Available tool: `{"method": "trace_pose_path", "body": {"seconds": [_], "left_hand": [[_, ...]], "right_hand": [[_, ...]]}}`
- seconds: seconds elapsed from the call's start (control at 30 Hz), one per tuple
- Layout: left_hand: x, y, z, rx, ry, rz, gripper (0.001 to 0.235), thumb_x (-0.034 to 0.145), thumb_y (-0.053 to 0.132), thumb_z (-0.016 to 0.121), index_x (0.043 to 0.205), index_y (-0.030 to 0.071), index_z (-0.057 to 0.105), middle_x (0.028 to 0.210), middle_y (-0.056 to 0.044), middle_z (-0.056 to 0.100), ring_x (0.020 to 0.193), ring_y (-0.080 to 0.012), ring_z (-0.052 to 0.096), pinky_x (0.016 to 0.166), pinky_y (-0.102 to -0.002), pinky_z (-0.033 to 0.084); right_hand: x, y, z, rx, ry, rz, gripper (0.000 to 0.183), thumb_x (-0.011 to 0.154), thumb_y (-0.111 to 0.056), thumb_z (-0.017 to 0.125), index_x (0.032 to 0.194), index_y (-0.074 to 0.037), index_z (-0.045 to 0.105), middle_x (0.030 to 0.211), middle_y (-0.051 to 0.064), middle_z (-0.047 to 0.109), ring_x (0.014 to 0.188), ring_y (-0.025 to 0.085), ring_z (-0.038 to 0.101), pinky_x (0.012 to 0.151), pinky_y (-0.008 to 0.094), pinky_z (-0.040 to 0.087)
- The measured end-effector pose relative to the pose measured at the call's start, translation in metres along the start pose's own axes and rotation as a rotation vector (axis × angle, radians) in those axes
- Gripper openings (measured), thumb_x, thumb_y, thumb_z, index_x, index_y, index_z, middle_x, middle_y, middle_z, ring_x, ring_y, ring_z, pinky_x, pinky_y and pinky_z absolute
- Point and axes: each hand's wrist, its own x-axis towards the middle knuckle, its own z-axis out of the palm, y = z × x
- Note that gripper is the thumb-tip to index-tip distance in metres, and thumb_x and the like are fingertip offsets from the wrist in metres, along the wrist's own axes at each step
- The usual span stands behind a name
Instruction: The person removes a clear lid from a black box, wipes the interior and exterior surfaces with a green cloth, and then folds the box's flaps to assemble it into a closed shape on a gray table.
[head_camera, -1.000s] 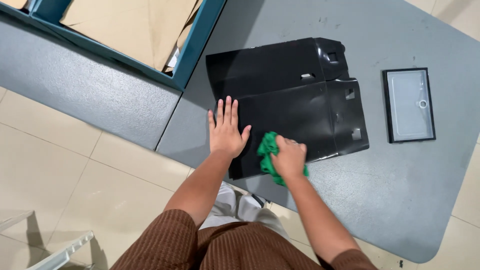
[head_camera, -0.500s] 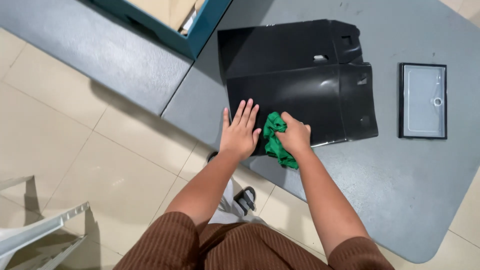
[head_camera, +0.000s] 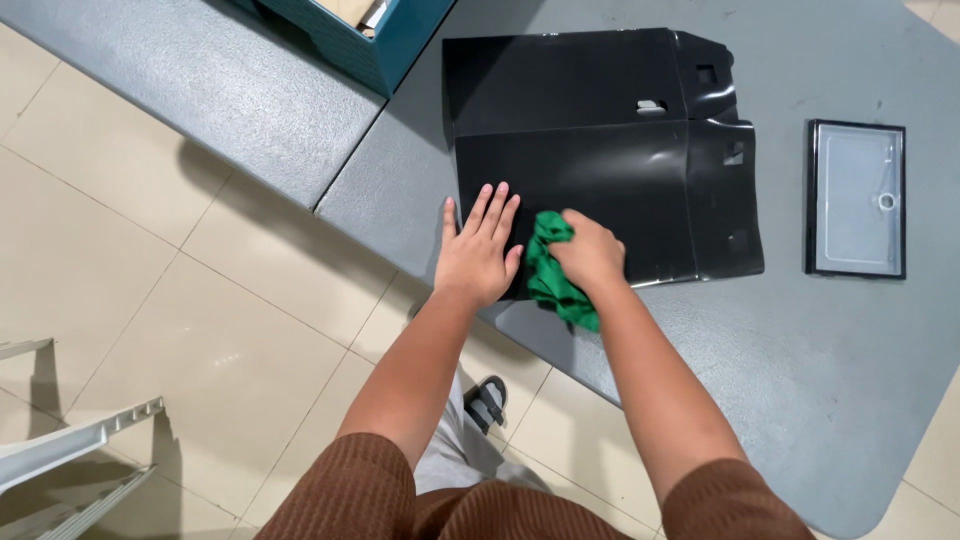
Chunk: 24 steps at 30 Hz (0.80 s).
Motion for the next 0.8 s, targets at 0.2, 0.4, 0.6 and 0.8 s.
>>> {"method": "trace_pose_path", "body": {"seconds": [0.2,0.4,0.6,0.8], "left_hand": [[-0.001,-0.001,0.003,-0.038,0.031,0.0,0.072,0.099,0.045,0.047,0.162,0.02,0.022,0.171,0.002,0.014,0.157,-0.0171,0.01,0.124,-0.062,0.004],[0.0,-0.001,-0.001,-0.032,0.0,-0.011,0.072,0.099,0.046,0.046,0.162,0.02,0.02,0.171,0.003,0.012,0.157,-0.0164,0.009,0.124,-0.061,0.003],[0.002,-0.001,0.006,-0.04,0.005,-0.023,0.072,0.099,0.045,0.044,0.161,0.02,0.019,0.17,0.002,0.012,0.156,-0.0172,0.008,0.124,-0.06,0.003],[0.0,-0.002,0.003,-0.009,0.013,-0.012,0.072,0.1,0.046,0.045,0.162,0.02,0.02,0.171,0.002,0.012,0.157,-0.0169,0.009,0.124,-0.061,0.004]], "right_hand": [[-0.003,-0.003,-0.014,0.032,-0.051,-0.014,0.031,0.074,-0.026,0.074,0.105,-0.021,0.067,0.098,0.012,0.075,0.1,0.036,0.069,0.084,0.048,0.051],[-0.029,0.018,-0.036,0.05,-0.137,0.113,0.028,0.075,-0.026,0.076,0.1,-0.016,0.07,0.098,0.011,0.076,0.098,0.033,0.072,0.086,0.045,0.054],[-0.007,-0.006,-0.029,0.08,-0.121,0.083,0.026,0.074,-0.028,0.078,0.097,-0.017,0.07,0.096,0.01,0.075,0.095,0.032,0.072,0.082,0.045,0.054],[-0.001,-0.026,-0.021,0.076,-0.086,0.069,0.024,0.079,-0.031,0.077,0.095,-0.016,0.069,0.094,0.009,0.076,0.096,0.032,0.072,0.083,0.046,0.053]]}}
